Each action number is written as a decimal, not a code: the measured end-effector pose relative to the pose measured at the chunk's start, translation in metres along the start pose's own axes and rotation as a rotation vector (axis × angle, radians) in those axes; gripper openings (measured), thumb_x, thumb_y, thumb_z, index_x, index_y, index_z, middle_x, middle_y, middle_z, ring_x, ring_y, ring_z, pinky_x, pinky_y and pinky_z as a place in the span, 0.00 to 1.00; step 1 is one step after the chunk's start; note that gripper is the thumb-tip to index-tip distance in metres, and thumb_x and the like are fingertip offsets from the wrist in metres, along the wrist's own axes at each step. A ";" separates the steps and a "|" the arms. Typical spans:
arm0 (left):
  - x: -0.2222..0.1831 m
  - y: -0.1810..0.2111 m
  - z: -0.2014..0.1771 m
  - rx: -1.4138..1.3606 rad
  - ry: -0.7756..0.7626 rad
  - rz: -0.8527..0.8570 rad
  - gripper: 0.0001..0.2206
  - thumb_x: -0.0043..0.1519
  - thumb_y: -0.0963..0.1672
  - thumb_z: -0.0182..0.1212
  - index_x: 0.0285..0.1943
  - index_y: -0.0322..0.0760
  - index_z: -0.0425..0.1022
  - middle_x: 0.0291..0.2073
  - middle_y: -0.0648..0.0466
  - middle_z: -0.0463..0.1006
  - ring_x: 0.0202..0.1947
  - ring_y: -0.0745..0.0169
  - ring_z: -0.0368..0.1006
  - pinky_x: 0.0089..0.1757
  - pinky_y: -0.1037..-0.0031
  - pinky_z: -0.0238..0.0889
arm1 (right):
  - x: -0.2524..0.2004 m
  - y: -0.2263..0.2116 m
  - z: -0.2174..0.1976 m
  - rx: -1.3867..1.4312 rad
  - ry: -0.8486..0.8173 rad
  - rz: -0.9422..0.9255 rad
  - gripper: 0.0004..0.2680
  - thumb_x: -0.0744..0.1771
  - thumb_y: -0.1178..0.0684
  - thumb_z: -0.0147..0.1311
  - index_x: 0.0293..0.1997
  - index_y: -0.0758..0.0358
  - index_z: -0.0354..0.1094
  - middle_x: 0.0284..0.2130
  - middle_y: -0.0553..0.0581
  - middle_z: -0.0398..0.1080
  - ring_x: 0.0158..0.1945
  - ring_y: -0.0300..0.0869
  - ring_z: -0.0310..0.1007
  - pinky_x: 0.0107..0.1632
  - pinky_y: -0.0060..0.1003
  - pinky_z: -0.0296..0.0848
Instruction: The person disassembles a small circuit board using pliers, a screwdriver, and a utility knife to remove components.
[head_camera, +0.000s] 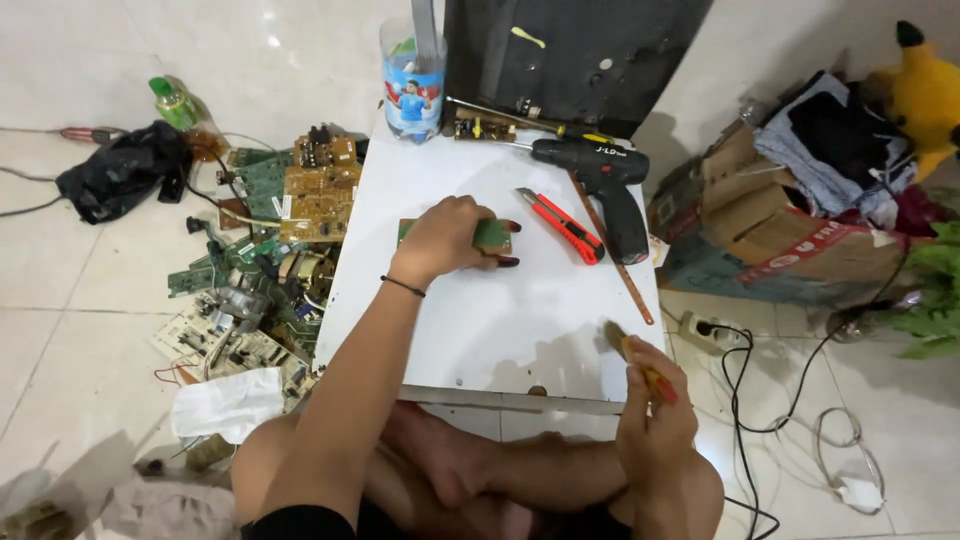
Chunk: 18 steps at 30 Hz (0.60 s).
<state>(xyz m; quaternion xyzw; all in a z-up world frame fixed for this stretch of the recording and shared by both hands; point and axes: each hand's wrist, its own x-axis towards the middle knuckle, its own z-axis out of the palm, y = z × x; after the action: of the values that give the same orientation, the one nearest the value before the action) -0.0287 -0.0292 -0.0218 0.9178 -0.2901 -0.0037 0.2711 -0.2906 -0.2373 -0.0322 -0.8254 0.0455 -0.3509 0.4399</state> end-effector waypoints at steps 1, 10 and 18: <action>0.004 -0.003 0.004 0.003 0.000 0.005 0.25 0.40 0.46 0.81 0.49 0.43 0.83 0.43 0.52 0.80 0.47 0.52 0.73 0.49 0.66 0.65 | 0.007 -0.010 0.000 0.001 0.006 0.000 0.06 0.69 0.66 0.46 0.51 0.70 0.62 0.55 0.68 0.72 0.59 0.51 0.74 0.61 0.39 0.74; 0.003 -0.006 -0.021 -0.157 0.068 -0.168 0.17 0.55 0.44 0.71 0.52 0.34 0.78 0.44 0.45 0.78 0.43 0.48 0.76 0.47 0.62 0.67 | 0.021 -0.032 0.034 -0.307 -0.084 0.081 0.10 0.72 0.55 0.43 0.57 0.65 0.66 0.50 0.62 0.73 0.49 0.54 0.74 0.51 0.43 0.71; -0.061 -0.006 -0.096 -0.423 0.523 -0.096 0.24 0.66 0.45 0.66 0.63 0.23 0.61 0.51 0.30 0.70 0.57 0.21 0.69 0.56 0.43 0.62 | 0.040 -0.072 0.166 -0.301 -0.627 -0.068 0.06 0.72 0.53 0.43 0.54 0.47 0.62 0.53 0.61 0.67 0.59 0.57 0.72 0.60 0.49 0.73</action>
<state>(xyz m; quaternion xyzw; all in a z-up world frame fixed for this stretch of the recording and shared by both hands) -0.0606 0.0554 0.0473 0.8237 -0.1601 0.1590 0.5202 -0.1743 -0.0934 -0.0167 -0.9497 -0.0682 -0.0841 0.2937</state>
